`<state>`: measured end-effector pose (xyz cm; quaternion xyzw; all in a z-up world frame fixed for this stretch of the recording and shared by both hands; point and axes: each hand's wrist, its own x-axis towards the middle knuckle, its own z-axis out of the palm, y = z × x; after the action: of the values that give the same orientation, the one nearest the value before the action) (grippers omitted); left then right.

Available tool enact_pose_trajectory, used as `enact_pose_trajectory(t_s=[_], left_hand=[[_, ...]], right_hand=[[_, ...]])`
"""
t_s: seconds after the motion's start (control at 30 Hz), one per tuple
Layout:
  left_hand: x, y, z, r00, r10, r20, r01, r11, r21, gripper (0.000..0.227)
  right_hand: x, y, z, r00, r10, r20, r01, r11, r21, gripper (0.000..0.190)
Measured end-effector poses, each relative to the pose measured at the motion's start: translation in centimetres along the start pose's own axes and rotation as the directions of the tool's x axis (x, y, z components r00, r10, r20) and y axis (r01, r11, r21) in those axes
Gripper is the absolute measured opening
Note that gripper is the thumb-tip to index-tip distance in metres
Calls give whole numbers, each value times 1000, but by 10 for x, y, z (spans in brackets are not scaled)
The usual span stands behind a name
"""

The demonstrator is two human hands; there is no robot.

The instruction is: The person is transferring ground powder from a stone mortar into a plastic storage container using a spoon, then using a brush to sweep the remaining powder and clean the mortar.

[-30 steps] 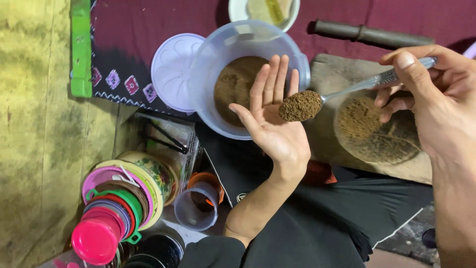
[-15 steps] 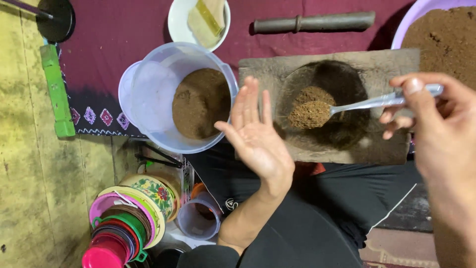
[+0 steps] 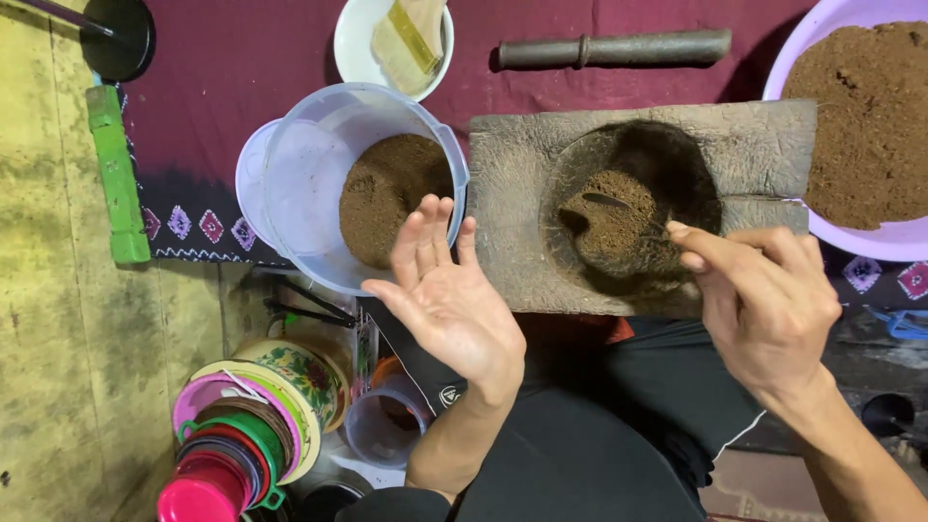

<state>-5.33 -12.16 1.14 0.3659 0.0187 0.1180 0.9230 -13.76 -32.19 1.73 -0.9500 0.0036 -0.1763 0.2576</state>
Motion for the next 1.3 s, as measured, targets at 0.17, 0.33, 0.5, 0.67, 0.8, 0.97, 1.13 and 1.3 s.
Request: enact_pose_trajectory(t_s=[0.17,0.33,0.5,0.67,0.8,0.97,1.13,1.3], left_hand=[[10,24,-20,999,32,-21,-32,999,-18,65],[33,59,-48,985,145,-95,-144,989,18,65],[57,82,-85,959,252,-129,-241,966,95,64],[64,83,-107,965,232,-124,-225,972,69,67],[66,85,-109,965,227,-134,-216,972,89,68],[68,88,-119,970,200,-141,-192,979,70,67],[70,88,-128,972,176,-156,-174,984,25,67],[69,88,-129,974,164,-155,-163,986,20,66]], right_hand=[[4,-9,-6,997,60,-50,-53,989,139,6],[40,-55,1,995,91,-35,-76,949,305,6],[95,-95,39,993,-85,78,69,979,190,5],[143,-132,88,887,-376,269,343,925,160,15],[165,-141,122,817,-432,381,435,897,84,7],[169,-152,126,782,-253,570,254,964,80,14],[172,-161,130,805,-126,580,84,992,98,13],[175,-164,143,809,-44,587,-53,988,147,19]])
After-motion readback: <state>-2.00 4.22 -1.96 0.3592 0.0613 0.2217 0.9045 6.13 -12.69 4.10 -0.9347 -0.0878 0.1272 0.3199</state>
